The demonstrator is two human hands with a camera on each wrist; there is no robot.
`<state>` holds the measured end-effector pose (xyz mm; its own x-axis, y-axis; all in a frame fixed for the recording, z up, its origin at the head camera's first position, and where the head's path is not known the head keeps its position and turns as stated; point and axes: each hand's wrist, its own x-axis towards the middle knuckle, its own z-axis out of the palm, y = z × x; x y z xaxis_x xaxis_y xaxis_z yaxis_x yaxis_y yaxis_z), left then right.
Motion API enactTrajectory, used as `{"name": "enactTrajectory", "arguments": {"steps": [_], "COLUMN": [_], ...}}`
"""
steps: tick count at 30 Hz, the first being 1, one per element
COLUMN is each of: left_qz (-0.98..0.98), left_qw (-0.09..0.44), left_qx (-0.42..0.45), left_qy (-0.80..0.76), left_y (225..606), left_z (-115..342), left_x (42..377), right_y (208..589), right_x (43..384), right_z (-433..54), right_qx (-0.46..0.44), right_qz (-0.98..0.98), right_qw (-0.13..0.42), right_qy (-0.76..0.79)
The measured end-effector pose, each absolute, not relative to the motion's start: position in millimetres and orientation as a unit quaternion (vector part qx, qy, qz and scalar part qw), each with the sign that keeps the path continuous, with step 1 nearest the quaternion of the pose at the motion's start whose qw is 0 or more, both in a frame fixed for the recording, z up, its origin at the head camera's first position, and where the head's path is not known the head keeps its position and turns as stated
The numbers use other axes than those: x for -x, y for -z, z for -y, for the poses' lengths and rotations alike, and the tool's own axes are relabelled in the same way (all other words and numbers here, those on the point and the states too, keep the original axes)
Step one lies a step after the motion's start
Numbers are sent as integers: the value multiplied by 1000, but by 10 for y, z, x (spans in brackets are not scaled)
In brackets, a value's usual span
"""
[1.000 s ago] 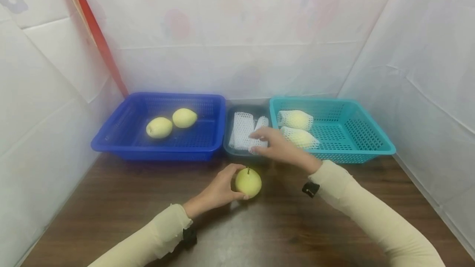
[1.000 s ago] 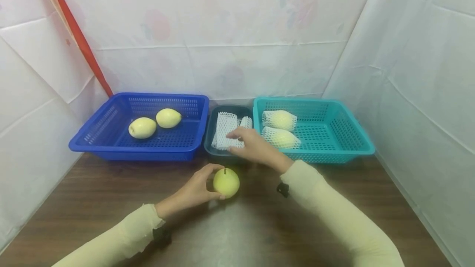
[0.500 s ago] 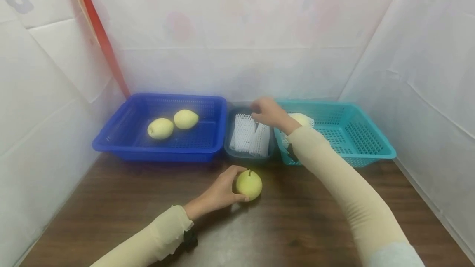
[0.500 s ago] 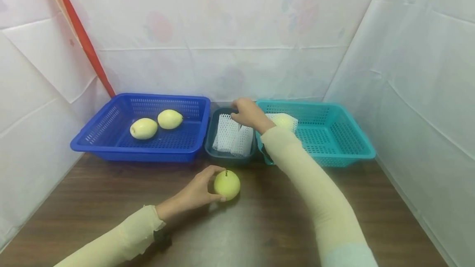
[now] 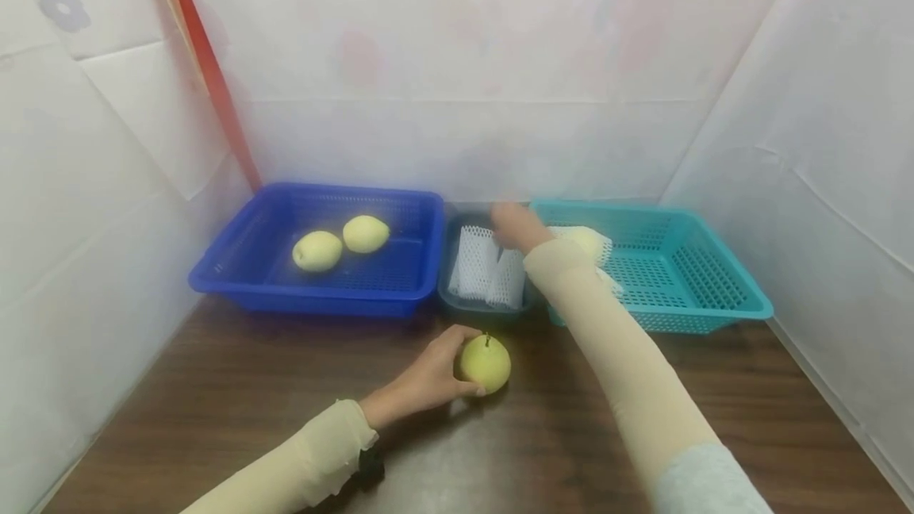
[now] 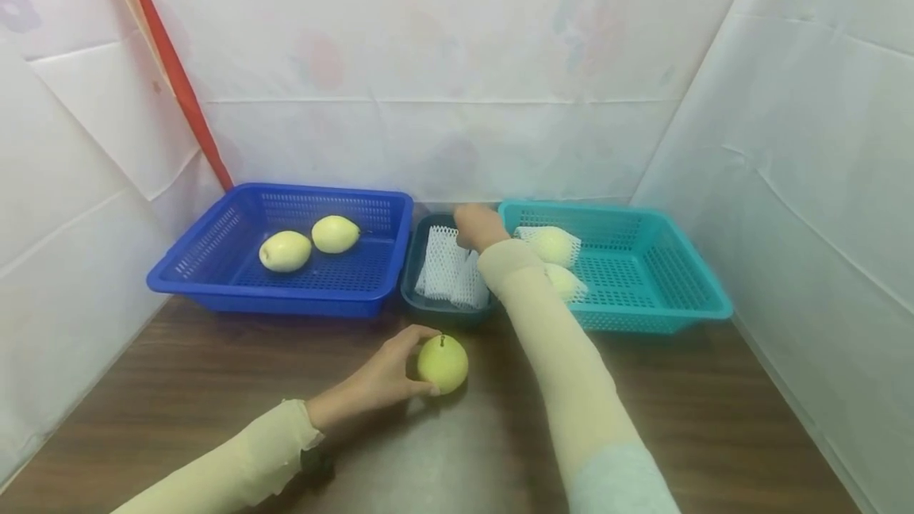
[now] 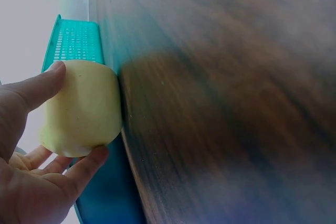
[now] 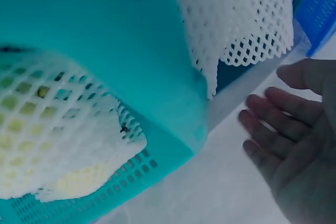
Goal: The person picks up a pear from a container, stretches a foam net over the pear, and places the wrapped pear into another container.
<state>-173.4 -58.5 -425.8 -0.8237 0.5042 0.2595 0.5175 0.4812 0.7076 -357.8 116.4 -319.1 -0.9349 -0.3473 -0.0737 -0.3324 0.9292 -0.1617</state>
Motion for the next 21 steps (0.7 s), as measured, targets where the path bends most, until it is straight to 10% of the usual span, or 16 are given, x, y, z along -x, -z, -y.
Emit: {"name": "enactTrajectory", "arguments": {"steps": [21], "left_qz": [854], "left_qw": [21], "left_qx": [314], "left_qy": [414], "left_y": [4268], "left_z": [481], "left_x": [1801], "right_y": [3122], "right_x": [3558], "right_z": [-1254], "right_qx": [174], "right_qz": [-978], "right_qw": [111], "right_qy": [34]}}
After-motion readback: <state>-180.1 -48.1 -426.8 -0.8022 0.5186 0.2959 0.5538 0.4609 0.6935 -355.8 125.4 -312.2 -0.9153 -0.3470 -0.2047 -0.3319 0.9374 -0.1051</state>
